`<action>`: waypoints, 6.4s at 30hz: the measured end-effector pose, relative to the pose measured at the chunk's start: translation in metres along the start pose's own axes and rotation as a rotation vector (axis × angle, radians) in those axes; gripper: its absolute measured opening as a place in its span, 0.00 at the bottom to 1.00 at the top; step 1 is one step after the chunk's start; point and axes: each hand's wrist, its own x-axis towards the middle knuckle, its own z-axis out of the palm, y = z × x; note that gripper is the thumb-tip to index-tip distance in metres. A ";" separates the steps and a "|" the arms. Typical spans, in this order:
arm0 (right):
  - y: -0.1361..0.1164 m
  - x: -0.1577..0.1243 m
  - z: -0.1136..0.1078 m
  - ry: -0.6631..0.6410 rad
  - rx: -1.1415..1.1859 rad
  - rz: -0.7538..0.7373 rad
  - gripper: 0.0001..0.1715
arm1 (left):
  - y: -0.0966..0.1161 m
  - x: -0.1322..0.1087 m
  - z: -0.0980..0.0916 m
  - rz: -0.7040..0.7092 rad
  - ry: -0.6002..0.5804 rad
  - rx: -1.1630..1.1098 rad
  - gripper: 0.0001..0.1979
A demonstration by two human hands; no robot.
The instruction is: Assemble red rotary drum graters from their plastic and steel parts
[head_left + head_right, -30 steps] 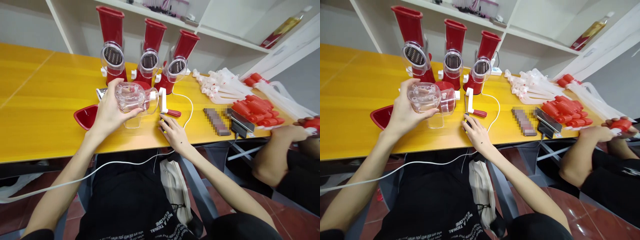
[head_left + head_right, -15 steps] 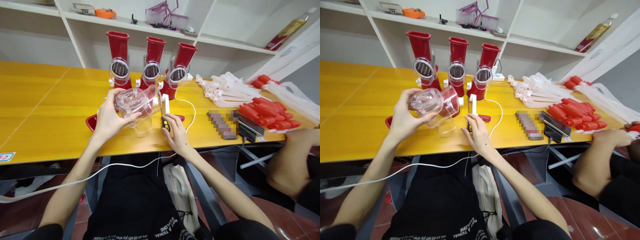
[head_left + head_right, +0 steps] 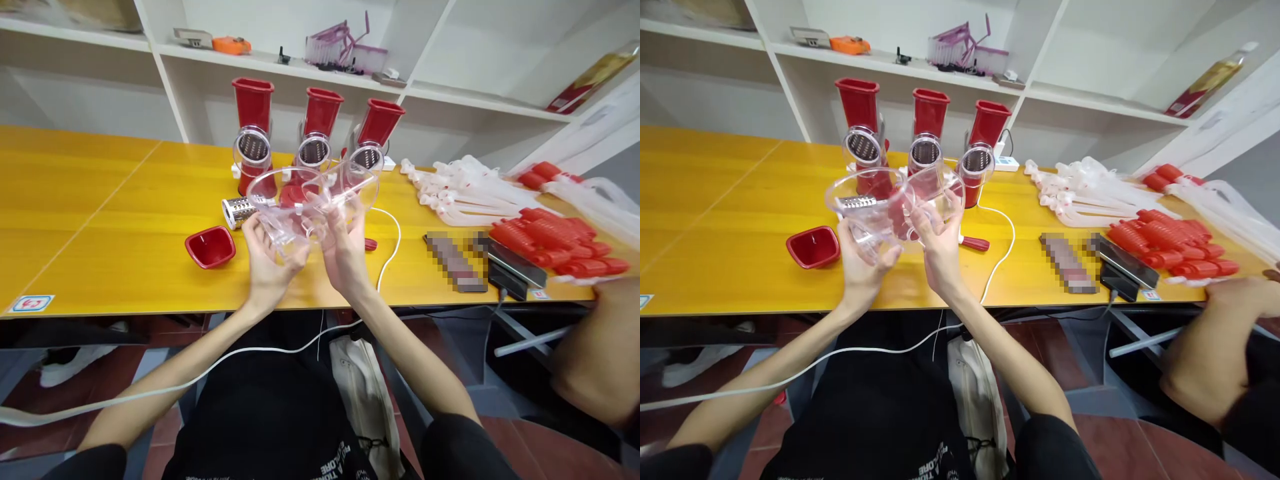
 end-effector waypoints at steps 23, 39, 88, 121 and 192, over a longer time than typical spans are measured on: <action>0.031 0.014 -0.032 -0.493 -0.375 -0.138 0.45 | 0.049 -0.032 -0.120 0.238 -0.202 0.967 0.28; 0.036 0.016 -0.033 -0.578 -0.372 -0.066 0.49 | 0.022 0.032 -0.163 -0.167 -0.433 1.007 0.41; 0.041 0.016 -0.030 -0.519 -0.413 0.048 0.66 | 0.127 0.116 -0.003 0.112 -0.659 1.010 0.23; 0.040 0.015 -0.030 -0.555 -0.387 0.016 0.61 | 0.126 0.151 -0.024 0.117 -1.100 0.826 0.26; 0.041 0.013 -0.029 -0.573 -0.399 -0.014 0.60 | 0.123 0.133 -0.003 0.119 -0.863 1.292 0.31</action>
